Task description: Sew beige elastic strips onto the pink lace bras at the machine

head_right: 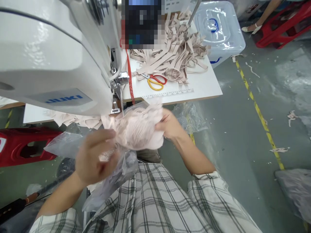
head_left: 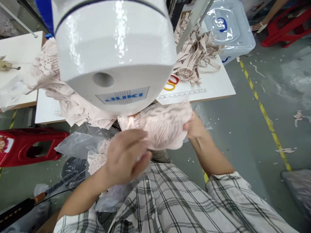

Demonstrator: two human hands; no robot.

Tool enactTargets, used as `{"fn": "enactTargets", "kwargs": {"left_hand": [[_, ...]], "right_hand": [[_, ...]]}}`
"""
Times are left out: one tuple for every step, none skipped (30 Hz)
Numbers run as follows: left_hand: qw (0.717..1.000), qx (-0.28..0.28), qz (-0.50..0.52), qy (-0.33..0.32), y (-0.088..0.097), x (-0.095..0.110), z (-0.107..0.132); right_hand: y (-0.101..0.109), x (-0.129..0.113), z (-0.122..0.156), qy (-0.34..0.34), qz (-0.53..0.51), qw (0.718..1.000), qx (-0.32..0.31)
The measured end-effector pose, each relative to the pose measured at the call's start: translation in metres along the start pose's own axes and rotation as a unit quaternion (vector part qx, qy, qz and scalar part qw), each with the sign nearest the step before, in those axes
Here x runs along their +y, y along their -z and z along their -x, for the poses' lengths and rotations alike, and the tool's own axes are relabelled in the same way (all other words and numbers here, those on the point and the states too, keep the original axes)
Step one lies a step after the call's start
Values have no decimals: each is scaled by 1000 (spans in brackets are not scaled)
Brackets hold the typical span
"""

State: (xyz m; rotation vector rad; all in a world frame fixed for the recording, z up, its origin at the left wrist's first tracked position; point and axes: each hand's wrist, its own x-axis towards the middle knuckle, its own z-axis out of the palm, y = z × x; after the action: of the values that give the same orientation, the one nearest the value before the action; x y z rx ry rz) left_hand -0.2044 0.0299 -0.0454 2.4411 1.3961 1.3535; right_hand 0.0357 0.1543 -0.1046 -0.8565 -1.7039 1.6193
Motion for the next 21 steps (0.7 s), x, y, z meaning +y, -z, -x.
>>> {"fn": "enactTargets", "kwargs": {"left_hand": [[999, -18, 11, -31, -4, 8, -3], [998, -47, 13, -42, -7, 12, -6], [996, -83, 7, -31, -8, 12, -7], [992, -126, 2, -2, -9, 8, -8], [985, -167, 2, 44, -8, 2, -7], [975, -197, 10, 102, -6, -6, -5], [962, -215, 26, 165, -3, -16, -4], [948, -217, 44, 228, -1, -25, -2], [935, -202, 61, 285, 1, -34, 0], [925, -176, 73, 329, 2, -42, 0], [917, -144, 76, 364, 2, -48, 0], [912, -117, 72, 387, 1, -53, 0], [907, -95, 63, 405, -1, -57, -2], [904, -80, 55, 417, -4, -61, -4], [900, -73, 51, 426, -7, -64, -6], [899, -68, 50, 431, -10, -67, -8], [900, -60, 49, 429, -12, -70, -10], [905, -49, 50, 420, -14, -74, -11], [912, -35, 50, 405, -15, -77, -13], [920, -23, 51, 387, -16, -80, -15], [928, -13, 54, 368, -16, -83, -16]], "right_hand": [[-11, -12, 1, 21, -9, 998, -66], [-23, -22, 2, 40, -7, 991, -130], [-34, -30, 1, 54, 8, 981, -186], [-43, -36, -1, 59, 31, 973, -220], [-50, -40, -5, 60, 53, 970, -229], [-55, -42, -8, 59, 72, 971, -220], [-58, -43, -13, 54, 90, 974, -199], [-59, -42, -17, 51, 110, 978, -172], [-59, -40, -22, 51, 132, 980, -143], [-59, -37, -26, 52, 157, 979, -117], [-58, -34, -30, 51, 186, 977, -91], [-58, -32, -34, 50, 215, 973, -64], [-57, -30, -38, 48, 239, 969, -39], [-57, -28, -42, 40, 254, 966, -23], [-57, -27, -46, 29, 258, 966, -18], [-56, -26, -50, 16, 251, 968, -20], [-56, -25, -54, 4, 238, 971, -26], [-56, -24, -58, -8, 224, 974, -32], [-55, -23, -61, -15, 213, 976, -36], [-55, -22, -64, -18, 208, 977, -35], [-54, -20, -67, -16, 207, 978, -30]]}}
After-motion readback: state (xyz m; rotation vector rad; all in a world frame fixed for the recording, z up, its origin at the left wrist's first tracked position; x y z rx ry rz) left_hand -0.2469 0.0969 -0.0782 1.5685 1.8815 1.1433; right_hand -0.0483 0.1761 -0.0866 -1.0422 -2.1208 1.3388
